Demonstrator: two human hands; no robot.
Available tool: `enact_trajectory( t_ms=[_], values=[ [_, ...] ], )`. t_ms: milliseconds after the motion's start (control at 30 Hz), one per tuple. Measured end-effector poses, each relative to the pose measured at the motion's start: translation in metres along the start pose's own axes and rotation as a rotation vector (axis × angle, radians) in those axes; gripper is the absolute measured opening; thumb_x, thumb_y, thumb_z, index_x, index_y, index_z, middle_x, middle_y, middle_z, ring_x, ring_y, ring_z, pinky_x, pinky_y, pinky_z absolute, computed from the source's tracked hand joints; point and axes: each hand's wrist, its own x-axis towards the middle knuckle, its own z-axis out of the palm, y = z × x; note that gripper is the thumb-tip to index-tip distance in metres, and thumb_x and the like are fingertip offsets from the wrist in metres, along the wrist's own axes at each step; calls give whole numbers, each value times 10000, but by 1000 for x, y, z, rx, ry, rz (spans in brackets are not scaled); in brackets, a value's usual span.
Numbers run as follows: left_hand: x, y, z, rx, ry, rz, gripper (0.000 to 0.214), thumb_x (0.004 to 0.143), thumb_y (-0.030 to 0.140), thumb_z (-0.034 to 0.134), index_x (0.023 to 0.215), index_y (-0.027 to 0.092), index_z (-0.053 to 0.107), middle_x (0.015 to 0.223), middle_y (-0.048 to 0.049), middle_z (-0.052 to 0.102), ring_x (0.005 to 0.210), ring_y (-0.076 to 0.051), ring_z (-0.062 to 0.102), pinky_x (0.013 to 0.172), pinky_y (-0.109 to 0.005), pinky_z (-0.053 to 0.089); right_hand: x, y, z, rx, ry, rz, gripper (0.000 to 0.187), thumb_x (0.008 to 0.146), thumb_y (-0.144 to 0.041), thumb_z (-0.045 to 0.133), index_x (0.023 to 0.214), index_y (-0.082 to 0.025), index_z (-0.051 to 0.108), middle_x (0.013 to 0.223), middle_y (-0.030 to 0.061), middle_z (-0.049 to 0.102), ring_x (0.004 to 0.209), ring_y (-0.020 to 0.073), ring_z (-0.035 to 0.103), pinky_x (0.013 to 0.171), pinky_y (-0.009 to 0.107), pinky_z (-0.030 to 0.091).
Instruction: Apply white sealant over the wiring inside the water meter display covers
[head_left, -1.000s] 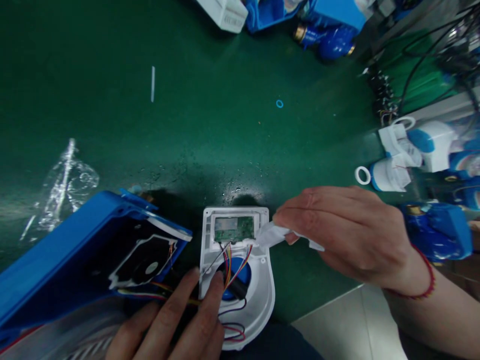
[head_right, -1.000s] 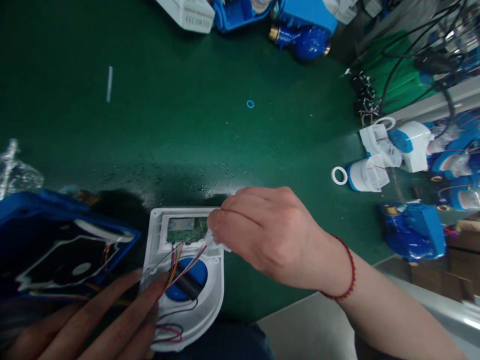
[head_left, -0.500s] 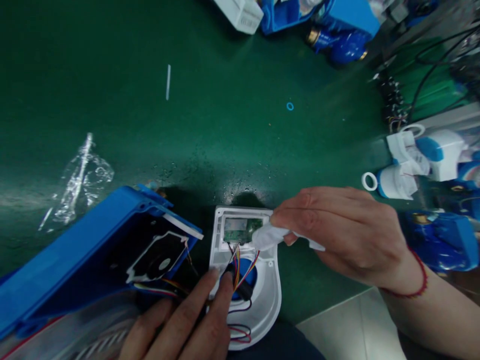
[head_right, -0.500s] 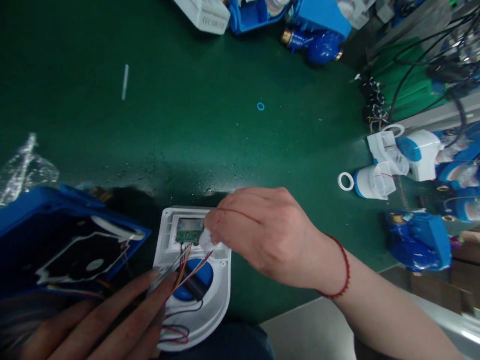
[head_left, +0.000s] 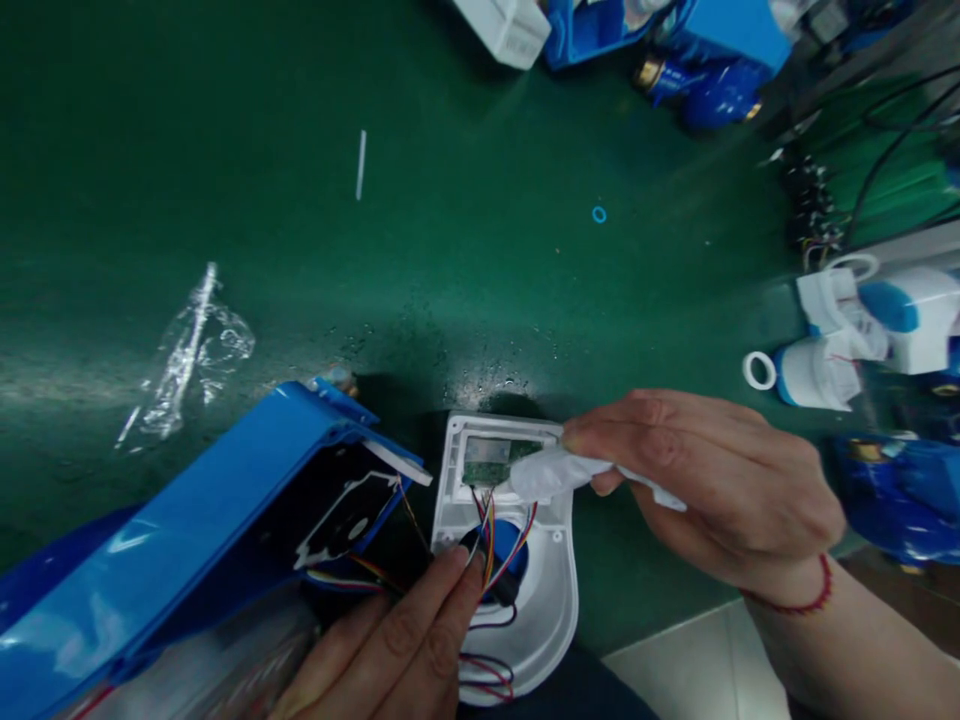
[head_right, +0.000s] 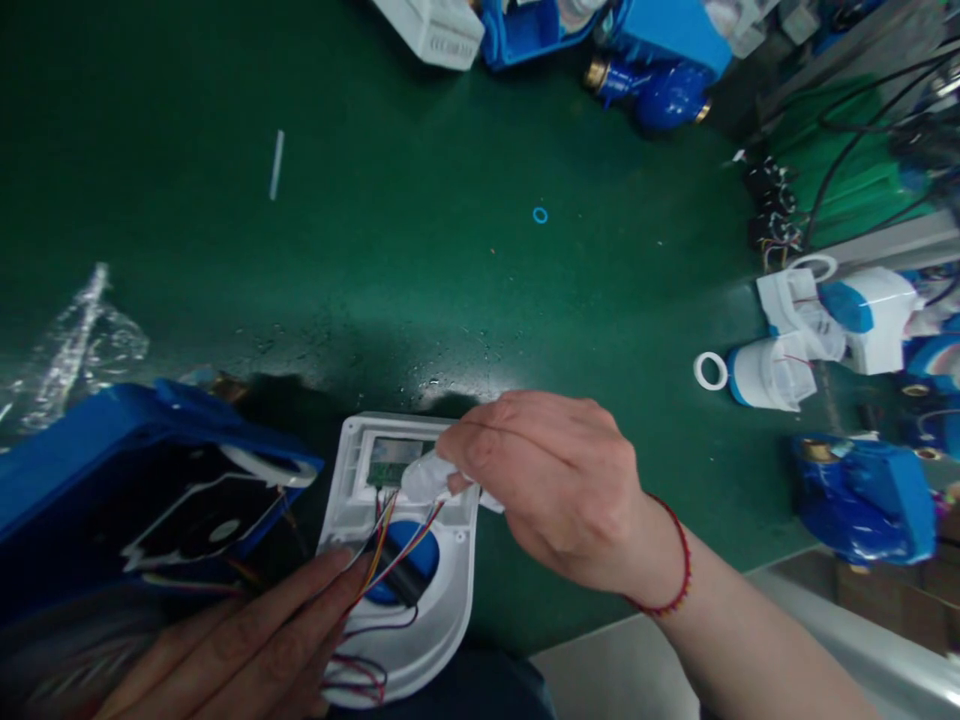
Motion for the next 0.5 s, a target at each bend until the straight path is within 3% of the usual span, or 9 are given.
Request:
enact_trajectory(
  t_ms=[267,500],
  values=[
    [0,1,-1,28,-25,43,263,847,171,444,1049,112,602,1335,-125,491,1288,-237,407,1111,-320,254,6,-2,5,9,95,37,223,842,-5,451,886,-112,641,791,37,710,780,101,679,782,189,555],
    [5,13,3,-42,38,-119,278,912,99,324,940,135,598,1263,-79,554,1293,-208,402,1104,-301,271,11,-3,9,14,61,-18,230,851,-7,436,914,-116,627,828,57,715,812,112,682,790,227,558]
  ],
)
